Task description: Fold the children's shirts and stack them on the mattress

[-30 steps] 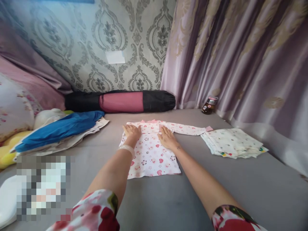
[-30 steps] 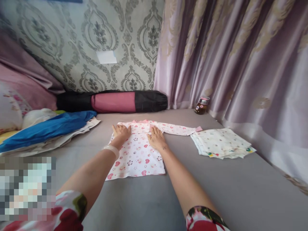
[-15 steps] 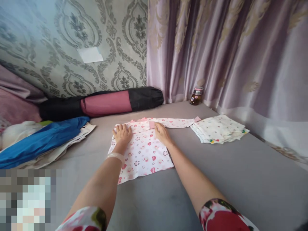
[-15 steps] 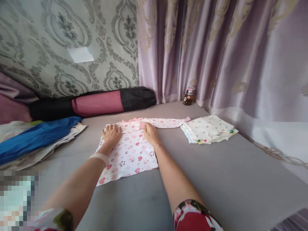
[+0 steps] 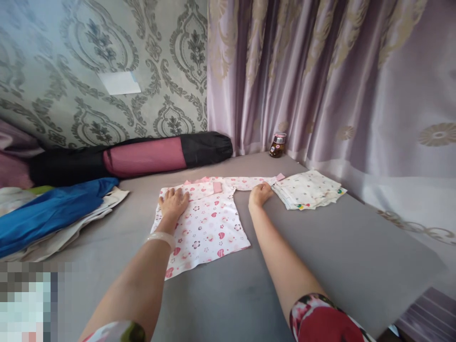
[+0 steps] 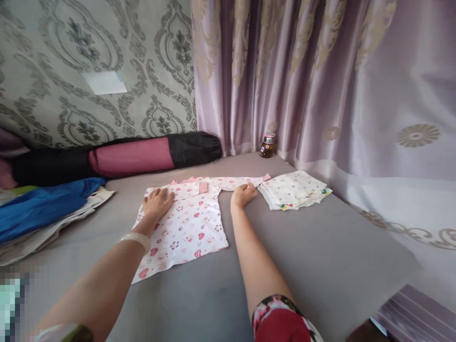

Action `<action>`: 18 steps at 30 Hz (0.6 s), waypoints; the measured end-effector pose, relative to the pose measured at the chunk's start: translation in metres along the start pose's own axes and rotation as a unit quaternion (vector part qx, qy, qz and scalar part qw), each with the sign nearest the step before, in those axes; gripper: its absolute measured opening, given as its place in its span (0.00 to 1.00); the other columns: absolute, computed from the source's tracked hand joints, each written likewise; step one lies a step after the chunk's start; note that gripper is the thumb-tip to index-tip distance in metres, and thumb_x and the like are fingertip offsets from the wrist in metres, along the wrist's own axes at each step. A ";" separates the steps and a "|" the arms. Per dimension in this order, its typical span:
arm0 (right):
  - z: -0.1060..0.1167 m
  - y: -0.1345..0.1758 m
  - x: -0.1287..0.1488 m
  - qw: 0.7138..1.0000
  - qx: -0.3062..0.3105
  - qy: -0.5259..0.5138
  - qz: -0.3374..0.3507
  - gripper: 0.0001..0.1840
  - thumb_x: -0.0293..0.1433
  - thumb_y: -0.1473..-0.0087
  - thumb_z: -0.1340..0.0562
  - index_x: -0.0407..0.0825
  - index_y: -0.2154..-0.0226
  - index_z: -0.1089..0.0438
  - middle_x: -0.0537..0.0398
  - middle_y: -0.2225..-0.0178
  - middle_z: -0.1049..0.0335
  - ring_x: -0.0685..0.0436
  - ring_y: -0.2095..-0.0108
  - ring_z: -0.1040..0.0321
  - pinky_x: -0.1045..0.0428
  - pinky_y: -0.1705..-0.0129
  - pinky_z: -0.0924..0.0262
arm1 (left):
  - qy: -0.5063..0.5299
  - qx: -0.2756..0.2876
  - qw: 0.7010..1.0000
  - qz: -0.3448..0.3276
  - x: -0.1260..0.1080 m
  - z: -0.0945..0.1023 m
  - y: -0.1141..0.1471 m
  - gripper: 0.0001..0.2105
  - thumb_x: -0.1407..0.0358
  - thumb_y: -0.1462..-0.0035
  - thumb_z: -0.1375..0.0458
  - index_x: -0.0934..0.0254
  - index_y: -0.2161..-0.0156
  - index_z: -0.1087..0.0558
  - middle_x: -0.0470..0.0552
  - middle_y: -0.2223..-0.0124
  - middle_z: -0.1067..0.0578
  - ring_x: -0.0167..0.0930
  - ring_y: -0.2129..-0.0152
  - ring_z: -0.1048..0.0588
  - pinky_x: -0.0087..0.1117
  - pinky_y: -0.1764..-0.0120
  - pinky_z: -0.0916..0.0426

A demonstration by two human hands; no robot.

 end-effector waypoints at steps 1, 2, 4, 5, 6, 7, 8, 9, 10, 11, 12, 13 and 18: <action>0.002 -0.004 0.000 1.000 -0.001 0.005 -0.014 0.32 0.26 0.42 0.61 0.34 0.39 0.42 0.30 0.43 0.40 0.32 0.40 0.47 0.41 0.42 0.49 | 0.000 -0.001 1.000 0.000 0.000 0.000 0.000 0.24 0.53 0.37 0.59 0.59 0.43 0.34 0.58 0.38 0.36 0.41 0.38 0.42 0.51 0.40 0.50; 0.003 -0.007 0.000 1.000 -0.001 0.009 -0.023 0.32 0.26 0.42 0.60 0.33 0.39 0.44 0.29 0.42 0.42 0.32 0.39 0.48 0.41 0.41 0.50 | -0.001 -0.002 1.000 0.000 0.001 -0.001 -0.001 0.24 0.53 0.37 0.59 0.59 0.42 0.34 0.58 0.38 0.36 0.41 0.38 0.42 0.51 0.40 0.50; 0.004 -0.013 0.000 0.999 -0.002 0.010 -0.031 0.32 0.27 0.43 0.58 0.32 0.39 0.44 0.28 0.42 0.42 0.31 0.39 0.48 0.41 0.42 0.49 | -0.002 -0.001 1.000 0.001 0.001 -0.002 -0.001 0.25 0.52 0.37 0.59 0.60 0.42 0.35 0.58 0.37 0.36 0.41 0.38 0.43 0.51 0.40 0.50; 0.004 -0.017 0.000 0.999 -0.002 0.009 -0.032 0.32 0.27 0.43 0.57 0.32 0.39 0.43 0.28 0.42 0.42 0.31 0.40 0.46 0.41 0.43 0.47 | -0.002 -0.001 1.000 0.000 0.002 -0.003 -0.001 0.25 0.52 0.37 0.59 0.60 0.42 0.35 0.58 0.37 0.37 0.41 0.38 0.43 0.51 0.40 0.50; 0.003 -0.021 -0.001 0.999 -0.001 0.010 -0.032 0.32 0.27 0.44 0.56 0.32 0.40 0.42 0.27 0.43 0.41 0.30 0.41 0.44 0.41 0.44 0.46 | -0.003 -0.002 1.000 0.001 0.002 -0.003 -0.001 0.25 0.52 0.37 0.59 0.60 0.42 0.35 0.58 0.37 0.36 0.41 0.38 0.43 0.51 0.40 0.50; 0.002 -0.025 -0.001 0.999 0.001 0.011 -0.032 0.32 0.28 0.44 0.55 0.32 0.40 0.42 0.27 0.44 0.40 0.30 0.43 0.42 0.41 0.46 0.44 | -0.003 -0.003 1.000 0.001 0.002 -0.003 -0.002 0.25 0.52 0.37 0.59 0.60 0.42 0.34 0.58 0.37 0.36 0.41 0.38 0.42 0.51 0.40 0.49; 0.001 -0.029 -0.002 0.999 0.001 0.013 -0.032 0.32 0.28 0.45 0.54 0.32 0.40 0.41 0.27 0.45 0.39 0.29 0.45 0.40 0.41 0.47 0.43 | -0.003 -0.004 1.000 0.000 0.002 -0.003 -0.002 0.24 0.52 0.37 0.58 0.59 0.42 0.34 0.58 0.38 0.36 0.41 0.38 0.42 0.50 0.40 0.49; 0.000 -0.033 -0.003 0.999 0.001 0.015 -0.033 0.32 0.28 0.45 0.53 0.33 0.40 0.41 0.27 0.46 0.38 0.29 0.46 0.38 0.41 0.49 0.42 | -0.004 -0.005 1.000 0.000 0.002 -0.003 -0.001 0.24 0.52 0.38 0.58 0.59 0.43 0.34 0.58 0.38 0.35 0.41 0.39 0.42 0.50 0.40 0.49; 0.000 -0.037 -0.004 0.999 0.001 0.019 -0.031 0.32 0.29 0.46 0.52 0.33 0.40 0.41 0.27 0.47 0.38 0.30 0.48 0.36 0.41 0.50 0.41 | -0.004 -0.006 1.000 -0.001 0.001 -0.002 -0.001 0.24 0.53 0.38 0.58 0.59 0.43 0.34 0.58 0.38 0.35 0.41 0.39 0.41 0.50 0.40 0.48; 0.000 -0.042 -0.006 0.999 0.001 0.024 -0.028 0.33 0.29 0.46 0.52 0.33 0.40 0.41 0.27 0.48 0.37 0.30 0.49 0.35 0.42 0.50 0.41 | -0.004 -0.007 1.000 -0.001 0.001 -0.002 -0.001 0.24 0.53 0.38 0.58 0.59 0.43 0.34 0.57 0.38 0.35 0.41 0.39 0.41 0.50 0.40 0.48; -0.001 -0.045 -0.007 0.999 0.002 0.030 -0.022 0.33 0.30 0.47 0.51 0.33 0.40 0.41 0.28 0.49 0.36 0.30 0.50 0.35 0.42 0.51 0.40 | -0.004 -0.008 1.000 -0.001 0.001 -0.003 -0.001 0.24 0.53 0.38 0.58 0.59 0.43 0.34 0.57 0.38 0.35 0.42 0.39 0.41 0.50 0.40 0.48; -0.001 -0.049 -0.009 0.999 0.003 0.038 -0.014 0.33 0.30 0.47 0.51 0.32 0.40 0.41 0.28 0.50 0.35 0.30 0.50 0.35 0.43 0.51 0.40 | -0.004 -0.009 1.000 -0.001 0.001 -0.003 -0.002 0.24 0.52 0.38 0.58 0.59 0.43 0.34 0.57 0.38 0.35 0.42 0.39 0.41 0.51 0.40 0.49; -0.006 -0.060 -0.010 0.993 0.021 0.090 0.074 0.33 0.30 0.47 0.49 0.33 0.41 0.41 0.32 0.54 0.32 0.33 0.55 0.32 0.44 0.53 0.38 | -0.004 -0.013 1.000 0.003 0.003 -0.007 -0.003 0.24 0.53 0.37 0.58 0.60 0.42 0.34 0.58 0.37 0.36 0.42 0.39 0.41 0.50 0.39 0.50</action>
Point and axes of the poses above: each hand's wrist, its own y-axis away from the middle knuckle, its own z-axis out of the back of the hand, x = y × z, the point moved 1 cm from there along -y, towards the middle knuckle
